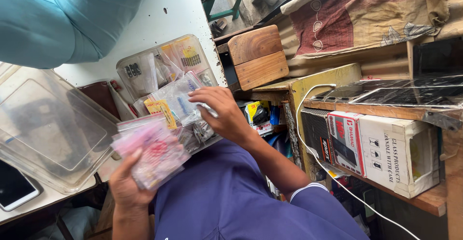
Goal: The person sorts through small plastic bags containing electronic components inside a clear plastic container, then places a small part into a disassembled mobile phone on the workbench.
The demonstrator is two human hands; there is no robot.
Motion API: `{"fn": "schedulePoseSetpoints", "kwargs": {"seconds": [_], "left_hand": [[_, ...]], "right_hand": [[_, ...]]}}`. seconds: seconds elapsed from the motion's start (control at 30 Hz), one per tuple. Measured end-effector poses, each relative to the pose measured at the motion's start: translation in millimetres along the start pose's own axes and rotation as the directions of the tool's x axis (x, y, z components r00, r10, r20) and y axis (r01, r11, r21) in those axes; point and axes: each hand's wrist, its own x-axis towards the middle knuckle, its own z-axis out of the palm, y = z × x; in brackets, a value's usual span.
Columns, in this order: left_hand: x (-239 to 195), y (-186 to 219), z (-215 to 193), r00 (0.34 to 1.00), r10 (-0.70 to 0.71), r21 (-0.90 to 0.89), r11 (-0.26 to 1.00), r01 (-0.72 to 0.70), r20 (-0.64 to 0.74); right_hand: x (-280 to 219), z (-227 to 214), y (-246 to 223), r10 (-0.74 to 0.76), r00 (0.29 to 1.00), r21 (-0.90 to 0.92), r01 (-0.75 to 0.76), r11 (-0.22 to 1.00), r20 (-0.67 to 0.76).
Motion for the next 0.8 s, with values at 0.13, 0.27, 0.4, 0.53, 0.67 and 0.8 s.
{"fn": "schedulePoseSetpoints", "kwargs": {"seconds": [0.13, 0.27, 0.4, 0.53, 0.67, 0.8], "left_hand": [[-8, 13, 4, 0.985, 0.099, -0.134, 0.988, -0.079, 0.142], [-11, 15, 4, 0.982, 0.166, -0.035, 0.986, -0.163, 0.092], [-8, 13, 6, 0.982, 0.188, 0.035, 0.981, -0.189, 0.031], [-5, 12, 8, 0.984, 0.178, 0.083, 0.981, -0.177, -0.011], [-3, 11, 10, 0.984, 0.178, 0.098, 0.979, -0.176, -0.010], [-3, 13, 11, 0.983, 0.182, 0.095, 0.979, -0.180, -0.009]], "right_hand": [[12, 20, -13, -0.088, 0.996, -0.203, 0.083, 0.976, -0.013], [13, 35, -25, -0.044, 0.999, -0.286, 0.034, 0.958, -0.031], [15, 35, -21, 0.031, 0.999, -0.303, -0.032, 0.952, -0.009], [18, 30, -19, 0.016, 1.000, -0.232, -0.021, 0.973, -0.022], [19, 36, -24, -0.008, 0.999, -0.287, -0.006, 0.958, -0.048], [19, 38, -18, 0.120, 0.990, -0.100, -0.127, 0.987, -0.075]]}}
